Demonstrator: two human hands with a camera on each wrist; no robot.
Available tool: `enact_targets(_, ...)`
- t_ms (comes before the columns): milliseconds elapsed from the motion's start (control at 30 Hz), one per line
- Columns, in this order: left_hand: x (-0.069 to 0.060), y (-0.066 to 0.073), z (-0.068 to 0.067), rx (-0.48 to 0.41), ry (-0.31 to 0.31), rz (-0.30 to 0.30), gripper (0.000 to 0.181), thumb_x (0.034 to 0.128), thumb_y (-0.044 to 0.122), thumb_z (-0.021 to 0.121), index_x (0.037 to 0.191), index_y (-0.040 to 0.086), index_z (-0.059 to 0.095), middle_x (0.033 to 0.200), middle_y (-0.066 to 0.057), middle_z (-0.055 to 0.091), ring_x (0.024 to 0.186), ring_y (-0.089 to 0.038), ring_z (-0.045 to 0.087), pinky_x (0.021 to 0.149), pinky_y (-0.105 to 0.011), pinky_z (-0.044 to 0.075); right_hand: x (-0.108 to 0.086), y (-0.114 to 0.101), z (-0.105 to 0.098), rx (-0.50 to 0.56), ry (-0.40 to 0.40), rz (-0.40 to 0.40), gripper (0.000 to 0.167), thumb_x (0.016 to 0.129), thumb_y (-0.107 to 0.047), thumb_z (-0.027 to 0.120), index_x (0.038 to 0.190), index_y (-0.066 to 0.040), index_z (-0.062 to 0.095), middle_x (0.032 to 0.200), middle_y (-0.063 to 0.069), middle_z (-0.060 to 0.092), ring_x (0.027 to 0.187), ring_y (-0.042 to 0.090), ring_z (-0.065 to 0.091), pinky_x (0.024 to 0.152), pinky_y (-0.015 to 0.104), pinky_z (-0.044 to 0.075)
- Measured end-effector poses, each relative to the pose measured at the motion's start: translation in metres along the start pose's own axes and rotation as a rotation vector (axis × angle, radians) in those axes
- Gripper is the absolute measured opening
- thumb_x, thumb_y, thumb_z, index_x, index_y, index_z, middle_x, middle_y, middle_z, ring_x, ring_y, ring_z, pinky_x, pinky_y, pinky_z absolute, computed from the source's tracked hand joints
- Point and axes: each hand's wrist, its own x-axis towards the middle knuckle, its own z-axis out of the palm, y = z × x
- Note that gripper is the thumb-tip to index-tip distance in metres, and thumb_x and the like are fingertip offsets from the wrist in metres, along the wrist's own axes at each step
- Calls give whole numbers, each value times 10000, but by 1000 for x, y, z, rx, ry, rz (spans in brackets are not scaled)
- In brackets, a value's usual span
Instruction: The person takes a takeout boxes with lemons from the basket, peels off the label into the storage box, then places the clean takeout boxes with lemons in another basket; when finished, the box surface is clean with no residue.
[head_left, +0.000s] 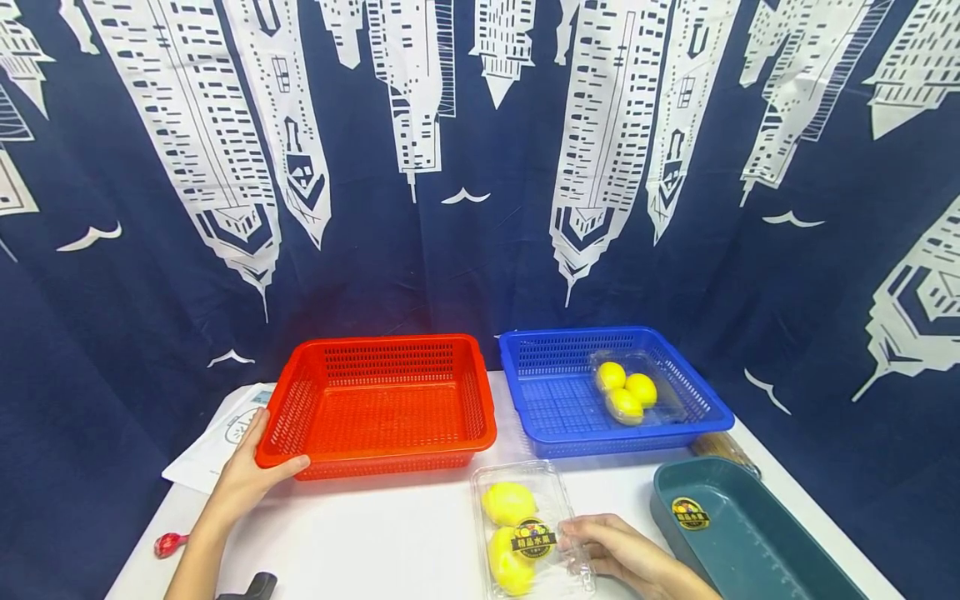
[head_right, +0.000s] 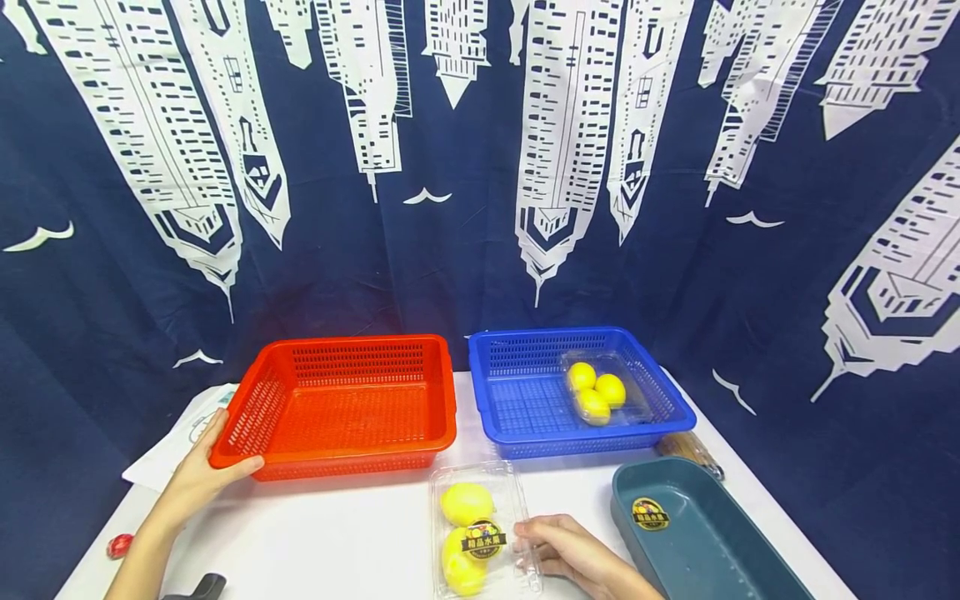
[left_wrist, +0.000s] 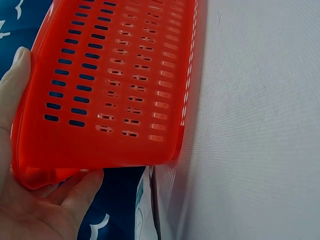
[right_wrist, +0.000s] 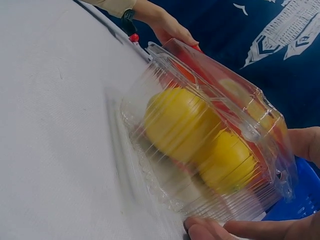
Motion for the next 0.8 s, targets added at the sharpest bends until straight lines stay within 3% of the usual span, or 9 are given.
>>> enact_targets(467,1,-2,1,-11,-4,-1,1115,814,330,762,1559,39,-15,1647,-157,-43,1489,-460,76,1132,-718,136,-4,4,-3,-122,40,-11,542,969,-234,484,1297,198,479,1224,135,661,1048,140,647,907,321,567)
enact_targets(800,0,-3,0,-44,-18,16,1102,825,285,750,1552,19,-34,1637,-196,-66,1491,-460,19,1140,-718,98,-4,0,-3,-135,29,-18,527,959,-234,486,1272,190,509,1124,35,687,993,117,655,885,290,566)
